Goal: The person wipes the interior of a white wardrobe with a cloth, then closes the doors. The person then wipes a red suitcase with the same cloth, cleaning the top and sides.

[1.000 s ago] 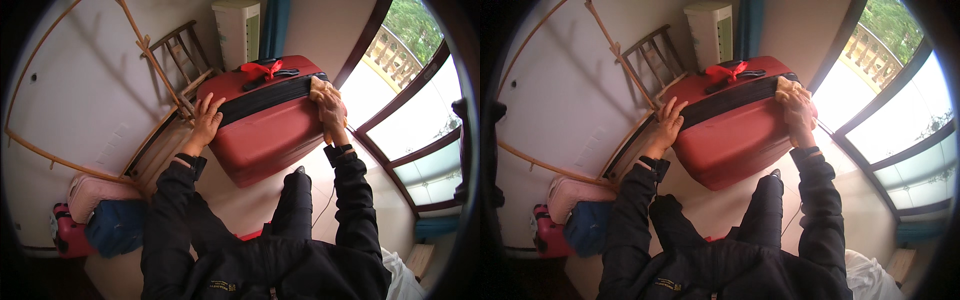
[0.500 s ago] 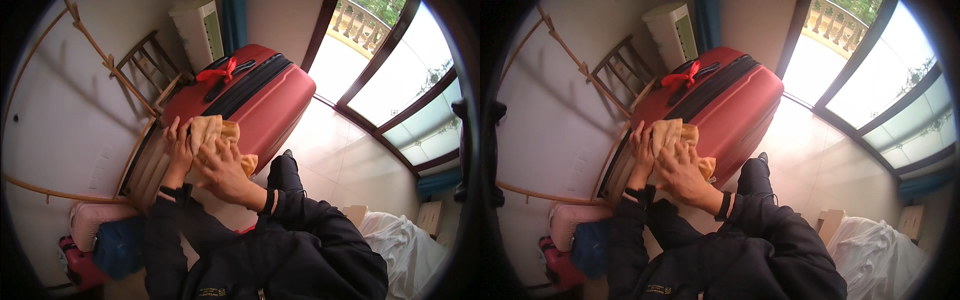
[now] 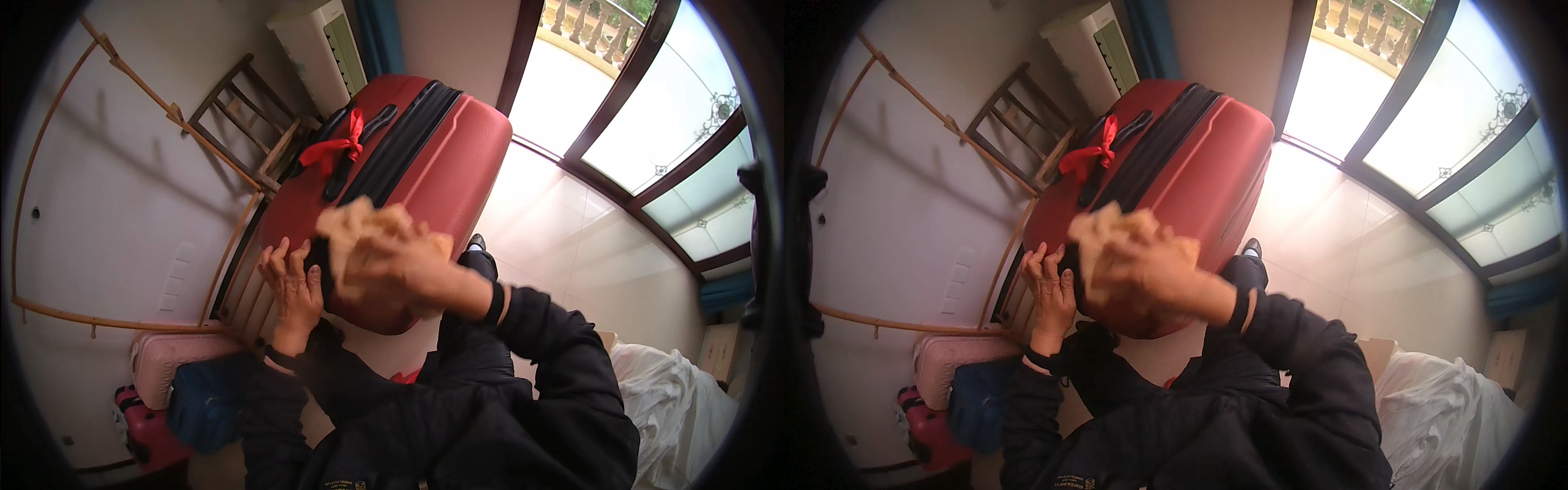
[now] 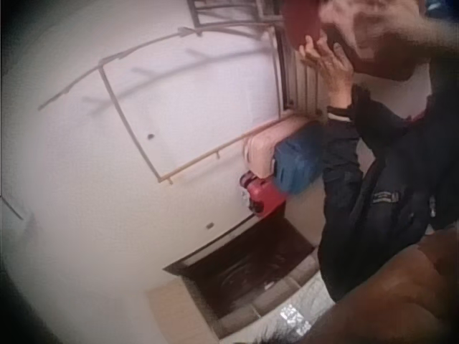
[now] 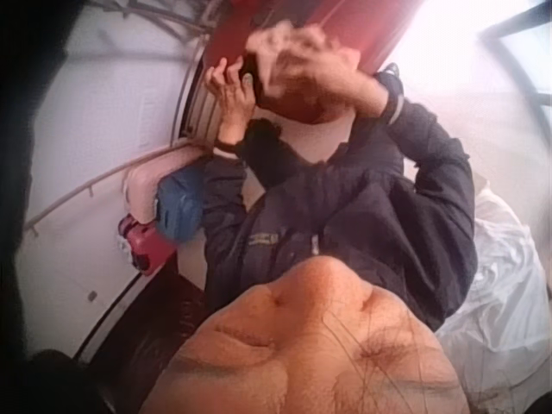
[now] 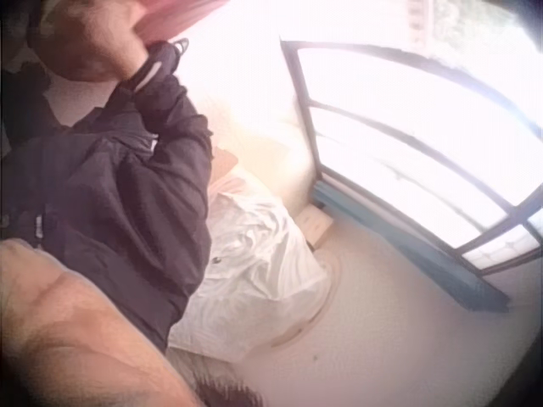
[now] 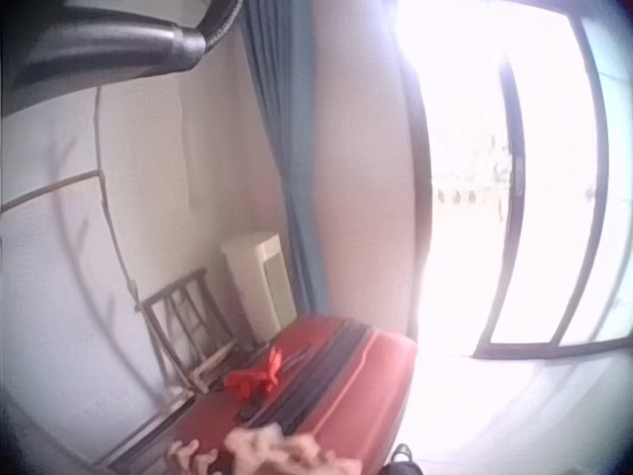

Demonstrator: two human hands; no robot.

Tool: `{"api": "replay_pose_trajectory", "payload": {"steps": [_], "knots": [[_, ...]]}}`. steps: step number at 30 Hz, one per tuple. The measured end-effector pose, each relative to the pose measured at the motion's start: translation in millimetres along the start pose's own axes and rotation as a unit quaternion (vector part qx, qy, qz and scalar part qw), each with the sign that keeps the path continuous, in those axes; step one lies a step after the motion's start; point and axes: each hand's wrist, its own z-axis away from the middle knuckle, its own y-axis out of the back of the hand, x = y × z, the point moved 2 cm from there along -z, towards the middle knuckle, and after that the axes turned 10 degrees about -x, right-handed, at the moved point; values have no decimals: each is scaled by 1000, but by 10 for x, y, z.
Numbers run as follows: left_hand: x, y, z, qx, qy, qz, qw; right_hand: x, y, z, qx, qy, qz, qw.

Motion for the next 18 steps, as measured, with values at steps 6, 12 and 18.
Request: {"api": "replay_pose_trajectory", "payload": {"steps": [6, 12, 18], "knots": [[31, 13, -16, 6, -10, 36, 999, 1860, 575, 64, -27, -105, 218, 970], [40, -18, -20, 14, -9, 43, 999, 2496, 809, -64, 28, -143, 307, 940], [71, -45, 11, 33, -7, 51, 998, 2282, 652, -236, 8, -220, 210, 953]]}}
